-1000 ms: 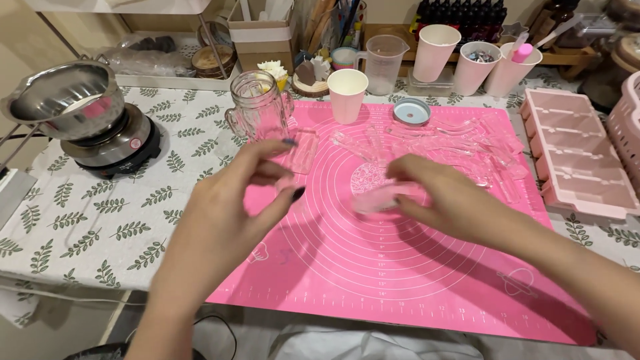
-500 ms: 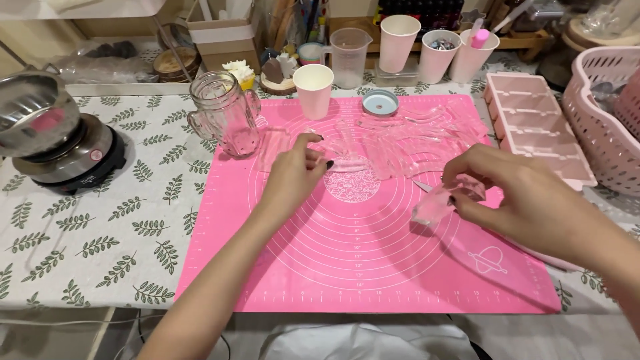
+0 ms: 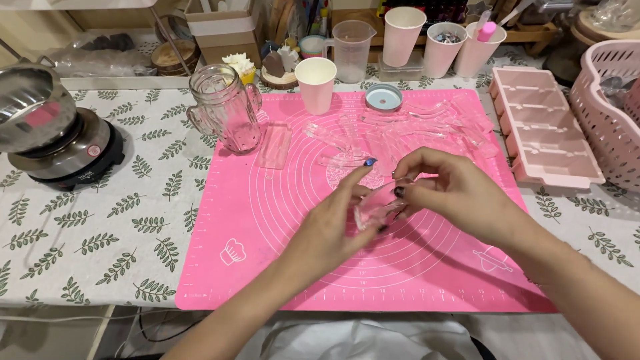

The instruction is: The person is using a knife to cut and prepare clear wax pieces on a pink mat.

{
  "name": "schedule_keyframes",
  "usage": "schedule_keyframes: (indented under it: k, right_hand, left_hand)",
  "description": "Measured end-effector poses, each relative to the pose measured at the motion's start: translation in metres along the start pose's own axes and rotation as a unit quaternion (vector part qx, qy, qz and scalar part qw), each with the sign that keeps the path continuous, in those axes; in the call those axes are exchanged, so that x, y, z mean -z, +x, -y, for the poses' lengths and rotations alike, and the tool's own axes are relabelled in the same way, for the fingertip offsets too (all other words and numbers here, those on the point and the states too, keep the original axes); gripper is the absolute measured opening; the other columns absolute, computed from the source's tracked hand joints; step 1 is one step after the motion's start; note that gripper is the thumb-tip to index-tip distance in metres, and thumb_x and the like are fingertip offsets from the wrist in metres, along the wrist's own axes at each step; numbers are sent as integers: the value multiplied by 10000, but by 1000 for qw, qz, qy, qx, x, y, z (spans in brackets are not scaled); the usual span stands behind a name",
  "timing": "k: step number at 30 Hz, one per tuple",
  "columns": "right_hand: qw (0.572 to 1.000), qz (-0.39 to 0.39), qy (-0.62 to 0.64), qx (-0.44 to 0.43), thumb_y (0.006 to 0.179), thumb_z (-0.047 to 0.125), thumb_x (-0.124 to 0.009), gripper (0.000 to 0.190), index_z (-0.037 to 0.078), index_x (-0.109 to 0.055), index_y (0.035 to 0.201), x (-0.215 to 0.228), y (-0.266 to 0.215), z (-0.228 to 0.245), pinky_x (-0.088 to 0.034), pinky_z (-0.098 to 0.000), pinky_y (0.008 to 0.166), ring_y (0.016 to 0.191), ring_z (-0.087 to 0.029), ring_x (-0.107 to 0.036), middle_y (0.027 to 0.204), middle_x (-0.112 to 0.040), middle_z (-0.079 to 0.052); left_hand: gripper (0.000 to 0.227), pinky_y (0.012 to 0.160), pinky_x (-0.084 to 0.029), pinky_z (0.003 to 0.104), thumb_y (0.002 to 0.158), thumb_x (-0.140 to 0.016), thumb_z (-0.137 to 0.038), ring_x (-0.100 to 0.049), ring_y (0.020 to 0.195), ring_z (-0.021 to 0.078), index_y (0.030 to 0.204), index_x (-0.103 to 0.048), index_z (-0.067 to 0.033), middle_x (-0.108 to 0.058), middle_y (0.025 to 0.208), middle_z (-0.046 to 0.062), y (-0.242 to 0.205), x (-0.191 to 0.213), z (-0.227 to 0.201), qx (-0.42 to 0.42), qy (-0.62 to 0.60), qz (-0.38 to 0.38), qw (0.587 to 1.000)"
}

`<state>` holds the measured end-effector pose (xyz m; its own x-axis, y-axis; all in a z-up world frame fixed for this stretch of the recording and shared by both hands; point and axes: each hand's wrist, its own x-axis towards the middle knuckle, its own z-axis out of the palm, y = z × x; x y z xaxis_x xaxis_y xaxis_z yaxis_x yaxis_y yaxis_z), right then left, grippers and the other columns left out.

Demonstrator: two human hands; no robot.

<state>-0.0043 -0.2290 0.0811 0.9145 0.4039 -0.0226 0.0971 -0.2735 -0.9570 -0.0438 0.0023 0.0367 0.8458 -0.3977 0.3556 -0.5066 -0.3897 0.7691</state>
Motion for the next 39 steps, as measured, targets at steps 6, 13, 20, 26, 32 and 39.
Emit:
schedule_keyframes:
  k: [6, 13, 20, 26, 32, 39]
  right_hand:
    - [988, 0, 80, -134, 884, 64, -631, 201, -28, -613, 1062, -3, 2, -32, -664, -365, 701, 737, -223, -789, 841, -747, -124]
    - [970, 18, -74, -230, 939, 282, -619, 338, 110, -641, 1229, 2, -26, -11, -627, -406, 550, 648, -196, -732, 851, -713, -146]
    - [789, -80, -591, -151, 833, 426, -743, 512, 89, -665, 1210, 67, -76, -52, -553, -432, 906, 1033, -305, -688, 1082, -713, -118]
    - [769, -98, -620, -121, 820, 375, -733, 395, 121, -700, 1122, 85, -102, -88, -585, -397, 877, 998, -278, -714, 1011, -734, -74]
    - [807, -107, -568, -117, 778, 320, -765, 473, 151, -691, 1214, 95, -96, -88, -595, -400, 751, 862, -260, -745, 970, -756, -41]
    - [856, -79, -498, 115, 864, 301, -677, 279, 203, -726, 1121, 73, -71, -58, -589, -336, 628, 679, -177, -735, 927, -751, 17]
  left_hand:
    - [856, 935, -548, 481, 836, -802, -164, -694, 1030, 359, 1556, -344, -87, -718, 1109, 165, -2, 10, 17, -68, 88, 5, 994]
    - [843, 930, -528, 473, 850, -805, -222, -674, 1006, 362, 1563, -366, -130, -709, 1064, 164, -1, 12, 18, 20, 98, 97, 990]
    - [861, 1022, -477, 470, 833, -823, -255, -628, 1163, 356, 1544, -364, -95, -701, 1281, 124, -10, 9, 26, -24, 64, 44, 997]
    - [837, 999, -505, 437, 844, -814, -284, -665, 1125, 313, 1534, -374, -109, -720, 1249, 105, -10, 7, 25, 23, 50, 36, 998]
    - [844, 999, -510, 427, 845, -815, -301, -677, 1106, 296, 1534, -368, -106, -726, 1223, 105, -10, 9, 23, 41, 46, 35, 997]
    - [848, 1026, -494, 436, 856, -819, -302, -679, 1113, 290, 1539, -362, -94, -730, 1212, 110, -9, 6, 30, 30, 43, 28, 998]
